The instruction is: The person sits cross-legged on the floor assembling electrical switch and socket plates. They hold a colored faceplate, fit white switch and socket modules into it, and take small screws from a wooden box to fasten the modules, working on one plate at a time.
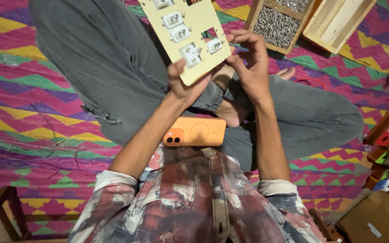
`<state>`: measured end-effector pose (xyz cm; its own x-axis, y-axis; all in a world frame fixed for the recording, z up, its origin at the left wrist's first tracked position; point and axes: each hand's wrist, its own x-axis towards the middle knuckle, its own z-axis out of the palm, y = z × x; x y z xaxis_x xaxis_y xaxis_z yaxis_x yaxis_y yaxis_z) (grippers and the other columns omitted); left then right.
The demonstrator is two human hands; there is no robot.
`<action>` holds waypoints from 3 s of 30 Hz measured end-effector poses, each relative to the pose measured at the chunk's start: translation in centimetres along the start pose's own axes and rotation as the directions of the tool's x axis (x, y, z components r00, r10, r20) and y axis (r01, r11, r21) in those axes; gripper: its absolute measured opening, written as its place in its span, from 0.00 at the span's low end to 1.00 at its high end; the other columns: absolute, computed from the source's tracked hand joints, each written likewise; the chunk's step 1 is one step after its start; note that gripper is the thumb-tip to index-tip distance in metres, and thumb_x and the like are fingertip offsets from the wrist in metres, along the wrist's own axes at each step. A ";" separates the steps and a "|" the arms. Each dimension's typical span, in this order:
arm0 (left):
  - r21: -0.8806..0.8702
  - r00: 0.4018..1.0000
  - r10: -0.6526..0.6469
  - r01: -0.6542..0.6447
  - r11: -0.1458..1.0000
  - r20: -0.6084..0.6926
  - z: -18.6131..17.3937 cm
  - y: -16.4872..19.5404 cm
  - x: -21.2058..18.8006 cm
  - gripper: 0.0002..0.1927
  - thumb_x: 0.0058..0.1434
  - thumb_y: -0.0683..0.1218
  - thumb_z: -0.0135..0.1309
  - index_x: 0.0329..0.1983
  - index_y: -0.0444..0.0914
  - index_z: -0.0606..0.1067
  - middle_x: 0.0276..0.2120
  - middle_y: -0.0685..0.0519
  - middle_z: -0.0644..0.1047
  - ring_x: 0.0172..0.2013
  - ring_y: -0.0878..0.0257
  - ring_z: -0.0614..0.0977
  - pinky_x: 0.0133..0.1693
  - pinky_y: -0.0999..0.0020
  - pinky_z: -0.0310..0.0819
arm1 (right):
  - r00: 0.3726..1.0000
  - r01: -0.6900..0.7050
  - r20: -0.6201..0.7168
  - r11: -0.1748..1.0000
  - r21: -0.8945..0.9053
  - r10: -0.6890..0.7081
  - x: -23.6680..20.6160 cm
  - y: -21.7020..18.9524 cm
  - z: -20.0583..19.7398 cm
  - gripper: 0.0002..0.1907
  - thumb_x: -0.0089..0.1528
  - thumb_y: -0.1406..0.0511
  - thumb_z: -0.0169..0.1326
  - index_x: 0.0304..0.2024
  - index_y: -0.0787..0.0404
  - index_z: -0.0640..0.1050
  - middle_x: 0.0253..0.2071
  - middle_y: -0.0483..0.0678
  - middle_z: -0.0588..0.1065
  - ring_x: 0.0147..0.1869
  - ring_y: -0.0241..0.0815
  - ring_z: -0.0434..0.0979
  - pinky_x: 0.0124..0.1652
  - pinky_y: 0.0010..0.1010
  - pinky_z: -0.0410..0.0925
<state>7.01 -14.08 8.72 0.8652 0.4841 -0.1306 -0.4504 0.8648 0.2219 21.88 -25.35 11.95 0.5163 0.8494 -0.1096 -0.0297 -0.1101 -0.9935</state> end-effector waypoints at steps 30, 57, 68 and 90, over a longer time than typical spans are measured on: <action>0.746 0.992 0.007 0.091 0.660 -0.127 1.6 0.2 0.8 0.13 0.71 0.46 0.56 0.50 0.31 0.81 0.41 0.53 0.83 0.41 0.69 0.82 0.47 0.73 0.77 | 0.967 -0.233 -0.208 0.838 -0.493 0.146 0.9 -1.9 -7.0 0.23 0.82 0.54 0.41 0.48 0.69 0.73 0.41 0.53 0.70 0.45 0.44 0.68 0.46 0.39 0.64; 0.732 0.949 0.169 0.083 0.677 -0.264 1.6 -1.0 1.6 0.17 0.73 0.47 0.54 0.57 0.31 0.78 0.46 0.52 0.82 0.46 0.69 0.80 0.51 0.74 0.75 | 0.938 0.051 -0.061 0.309 -0.950 -0.342 3.3 2.9 -11.8 0.07 0.59 0.69 0.69 0.37 0.62 0.83 0.34 0.52 0.81 0.37 0.54 0.81 0.38 0.41 0.71; 0.736 0.953 0.178 0.064 0.674 -0.246 1.2 -1.2 1.5 0.16 0.72 0.48 0.55 0.55 0.31 0.79 0.44 0.52 0.83 0.44 0.69 0.81 0.49 0.73 0.77 | 0.959 0.116 -0.204 0.925 -0.361 -0.199 2.5 -1.1 -8.7 0.08 0.68 0.77 0.66 0.43 0.69 0.77 0.41 0.45 0.78 0.44 0.32 0.78 0.46 0.23 0.71; 0.811 0.956 0.221 0.030 0.585 -0.194 0.9 -1.8 1.6 0.16 0.72 0.47 0.55 0.56 0.31 0.79 0.42 0.53 0.84 0.41 0.71 0.81 0.45 0.75 0.77 | 0.944 0.227 -0.065 0.781 -0.581 -0.323 0.9 -3.0 -0.8 0.10 0.56 0.73 0.73 0.39 0.61 0.86 0.39 0.46 0.73 0.50 0.44 0.70 0.49 0.34 0.65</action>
<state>9.40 -14.98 8.95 0.6845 0.6797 -0.2636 -0.0589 0.4120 0.9093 23.13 -24.62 14.82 0.5529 0.8039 0.2192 0.5915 -0.1934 -0.7828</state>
